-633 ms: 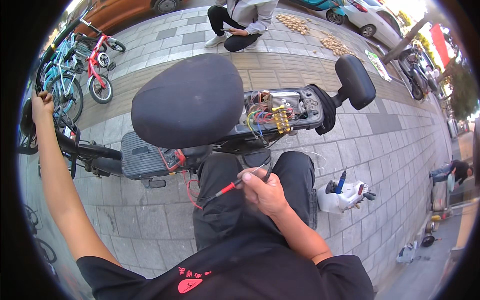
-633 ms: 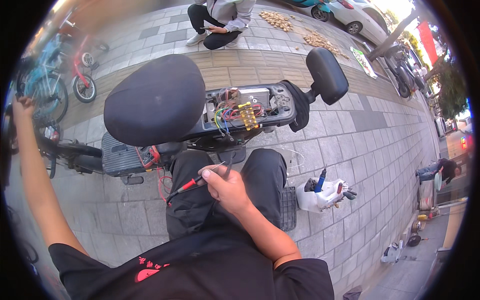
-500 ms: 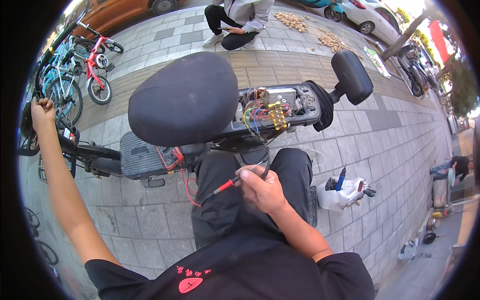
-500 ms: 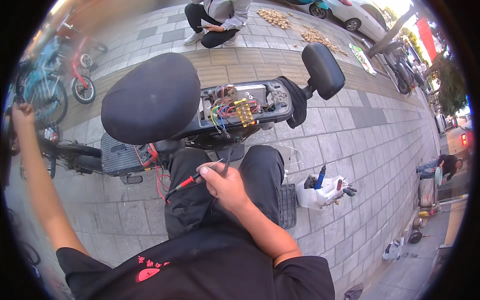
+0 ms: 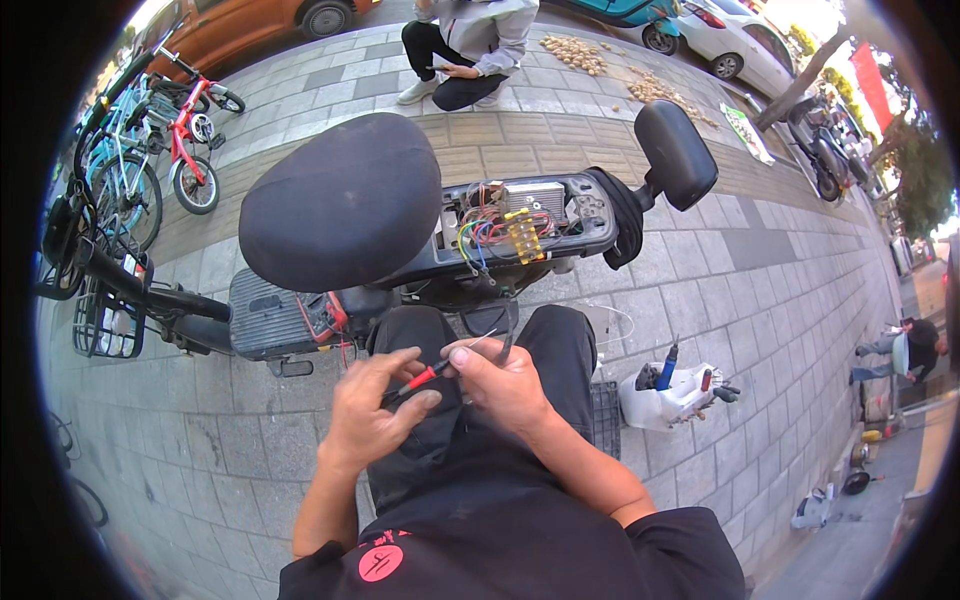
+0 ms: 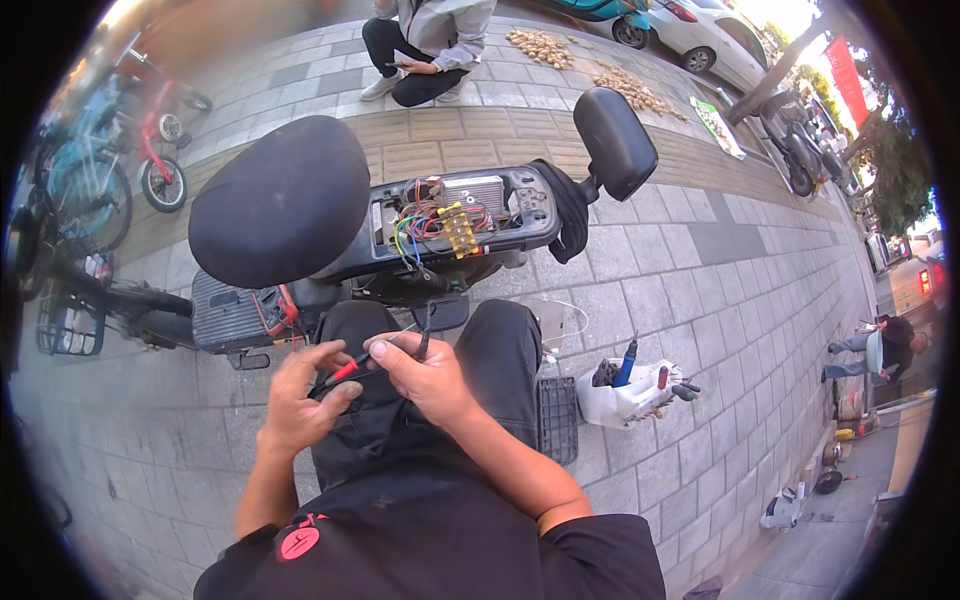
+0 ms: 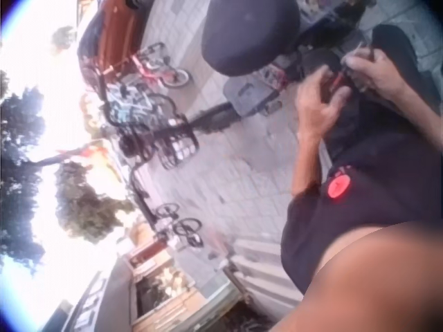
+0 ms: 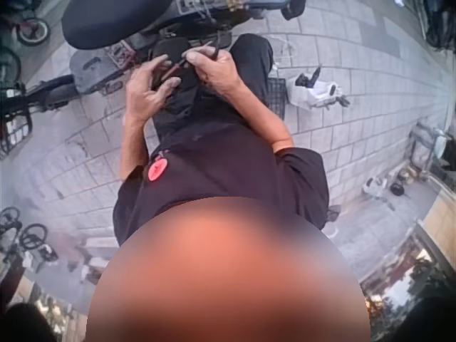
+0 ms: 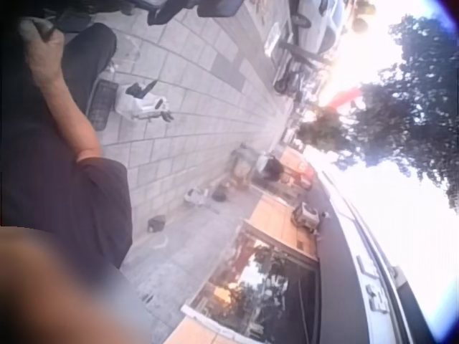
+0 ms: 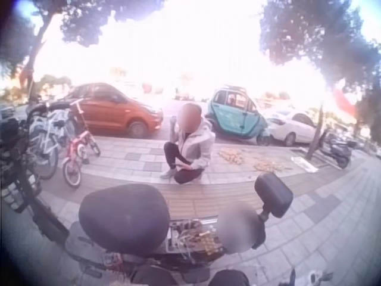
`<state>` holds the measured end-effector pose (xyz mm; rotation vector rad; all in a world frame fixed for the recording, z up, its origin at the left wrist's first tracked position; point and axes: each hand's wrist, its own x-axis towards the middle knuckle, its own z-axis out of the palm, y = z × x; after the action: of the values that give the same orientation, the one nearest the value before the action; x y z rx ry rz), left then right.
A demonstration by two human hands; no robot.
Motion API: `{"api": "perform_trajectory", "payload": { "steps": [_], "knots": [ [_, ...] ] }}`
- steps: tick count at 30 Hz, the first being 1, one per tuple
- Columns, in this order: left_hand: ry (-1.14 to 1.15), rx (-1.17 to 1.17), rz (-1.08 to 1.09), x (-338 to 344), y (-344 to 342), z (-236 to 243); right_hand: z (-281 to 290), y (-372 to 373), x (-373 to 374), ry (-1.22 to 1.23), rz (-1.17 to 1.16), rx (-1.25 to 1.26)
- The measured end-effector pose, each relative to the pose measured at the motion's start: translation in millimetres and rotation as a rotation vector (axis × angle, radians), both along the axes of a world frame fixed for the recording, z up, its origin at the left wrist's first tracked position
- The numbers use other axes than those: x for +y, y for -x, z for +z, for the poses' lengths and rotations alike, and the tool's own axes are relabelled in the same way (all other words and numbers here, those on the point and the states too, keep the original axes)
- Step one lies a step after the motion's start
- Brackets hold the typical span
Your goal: The person uses a multimeter to test continuity on the wiring harness of an electric scooter's controller. They probe multiple points on the connector and wires, then lift the controller to inspect the wiring and connections.
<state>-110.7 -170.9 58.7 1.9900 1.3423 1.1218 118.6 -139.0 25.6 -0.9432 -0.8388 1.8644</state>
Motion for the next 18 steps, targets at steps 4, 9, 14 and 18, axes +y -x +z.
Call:
{"api": "perform_trajectory", "payload": {
  "steps": [4, 9, 14, 18],
  "knots": [
    [0.124, -0.089, 0.053, -10.1, -21.3, -16.6, -6.6, -5.6, 3.5, -0.009, 0.03, 0.023],
    [0.127, -0.13, 0.19, -5.0, -32.0, -19.2, -7.0, -20.4, 6.5, 0.035, 0.02, 0.079],
    [0.166, -0.195, 0.328, 24.2, -34.5, -30.5, -17.3, -51.1, 2.7, 0.108, -0.04, 0.052],
    [0.152, -0.065, 0.392, 61.4, -33.6, -52.0, -36.5, -74.7, -4.6, 0.021, -0.218, -0.003]
  ]
}}
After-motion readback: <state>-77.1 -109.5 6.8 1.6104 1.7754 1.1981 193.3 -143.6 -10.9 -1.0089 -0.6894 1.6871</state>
